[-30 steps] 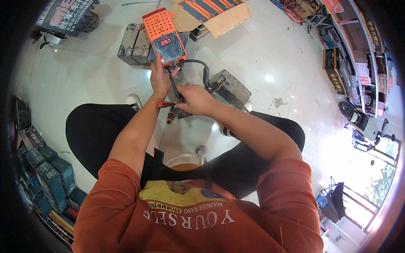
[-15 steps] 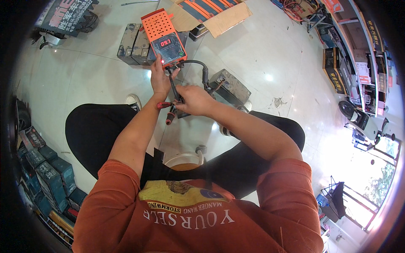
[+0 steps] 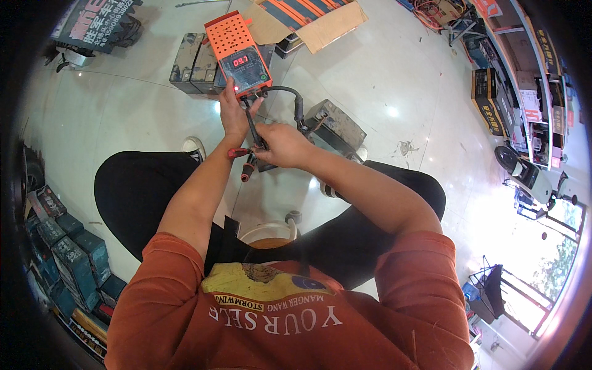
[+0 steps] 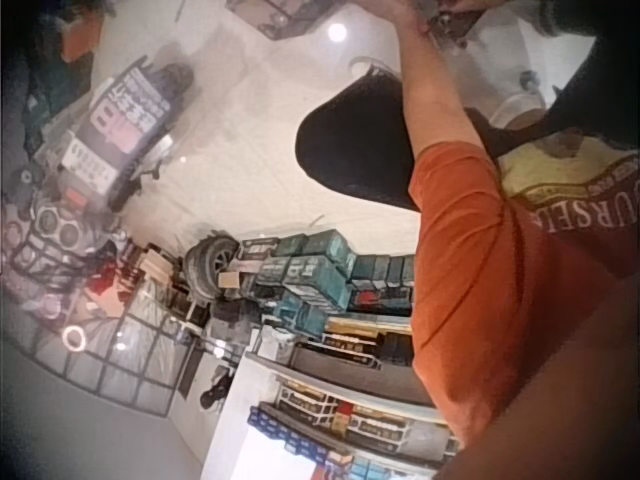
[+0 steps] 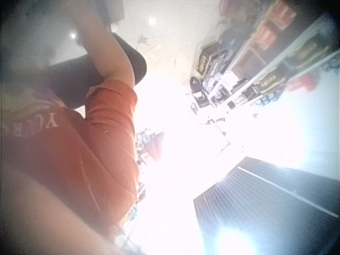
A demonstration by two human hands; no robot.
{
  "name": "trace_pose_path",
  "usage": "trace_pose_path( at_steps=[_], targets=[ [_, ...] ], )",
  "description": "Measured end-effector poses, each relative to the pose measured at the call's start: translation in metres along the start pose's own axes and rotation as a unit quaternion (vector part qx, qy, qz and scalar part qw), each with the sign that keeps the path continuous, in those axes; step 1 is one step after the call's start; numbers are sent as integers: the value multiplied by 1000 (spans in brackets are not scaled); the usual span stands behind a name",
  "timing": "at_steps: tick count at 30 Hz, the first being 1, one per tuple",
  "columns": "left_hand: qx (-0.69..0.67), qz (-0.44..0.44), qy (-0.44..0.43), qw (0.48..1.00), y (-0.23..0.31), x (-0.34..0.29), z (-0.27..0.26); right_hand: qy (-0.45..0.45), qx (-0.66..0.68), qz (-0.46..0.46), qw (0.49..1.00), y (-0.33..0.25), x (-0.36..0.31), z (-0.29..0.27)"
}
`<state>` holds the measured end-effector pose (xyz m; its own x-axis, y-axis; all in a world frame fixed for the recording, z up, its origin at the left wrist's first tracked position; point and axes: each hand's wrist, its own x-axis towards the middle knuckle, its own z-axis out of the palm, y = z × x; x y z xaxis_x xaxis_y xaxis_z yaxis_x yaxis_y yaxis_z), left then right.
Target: The person sits on the floor and uses a battery tester to check the voltage of several small batteries. They connect the tester clamps to the terminals of each battery, observe the digital readout, and then move to the next unit.
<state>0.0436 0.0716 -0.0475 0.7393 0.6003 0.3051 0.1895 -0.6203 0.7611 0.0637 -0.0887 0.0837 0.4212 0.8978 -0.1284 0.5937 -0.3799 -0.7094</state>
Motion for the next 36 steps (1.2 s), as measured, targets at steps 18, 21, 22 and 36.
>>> trace_pose_path(
  at_steps=[18, 21, 22, 36],
  targets=[
    [13, -40, -62, 997, 2, 6, -7, -13, -1, 14, 1000, -1, 1, -1],
    [18, -36, -65, 997, 1, 6, -6, -10, -4, 9, 1000, -2, 0, -2],
    [18, -36, -59, 997, 0, 5, -5, -12, -3, 10, 1000, -2, 1, -2],
    [25, -66, -40, 997, 7, 4, -6, -10, -5, 11, 1000, 0, 0, 0]
  ],
)
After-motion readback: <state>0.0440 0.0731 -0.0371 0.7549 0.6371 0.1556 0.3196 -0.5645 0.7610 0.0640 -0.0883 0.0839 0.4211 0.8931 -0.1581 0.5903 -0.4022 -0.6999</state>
